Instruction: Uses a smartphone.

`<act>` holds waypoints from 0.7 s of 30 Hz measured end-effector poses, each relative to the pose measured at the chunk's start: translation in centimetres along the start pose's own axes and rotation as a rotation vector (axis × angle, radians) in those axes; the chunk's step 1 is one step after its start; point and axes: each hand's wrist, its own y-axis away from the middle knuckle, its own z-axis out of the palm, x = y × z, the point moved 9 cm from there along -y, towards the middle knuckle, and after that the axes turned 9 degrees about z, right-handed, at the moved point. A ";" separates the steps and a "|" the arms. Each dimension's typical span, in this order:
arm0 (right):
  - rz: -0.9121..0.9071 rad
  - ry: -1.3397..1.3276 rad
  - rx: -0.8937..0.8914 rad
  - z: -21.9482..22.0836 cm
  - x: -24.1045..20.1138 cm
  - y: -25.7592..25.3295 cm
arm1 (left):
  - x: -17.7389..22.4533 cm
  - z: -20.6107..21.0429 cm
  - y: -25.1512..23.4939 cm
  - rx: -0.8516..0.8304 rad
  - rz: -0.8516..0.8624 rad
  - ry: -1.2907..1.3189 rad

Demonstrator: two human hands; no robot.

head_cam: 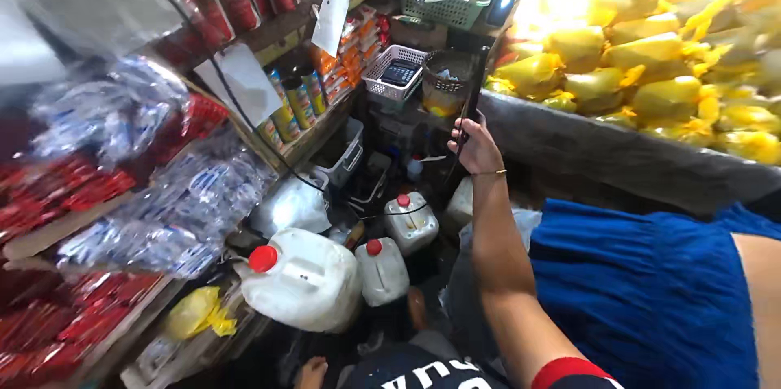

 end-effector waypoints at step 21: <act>0.079 0.635 -0.096 16.0 12.9 33.8 | 28.3 -4.5 21.7 -0.218 0.927 0.670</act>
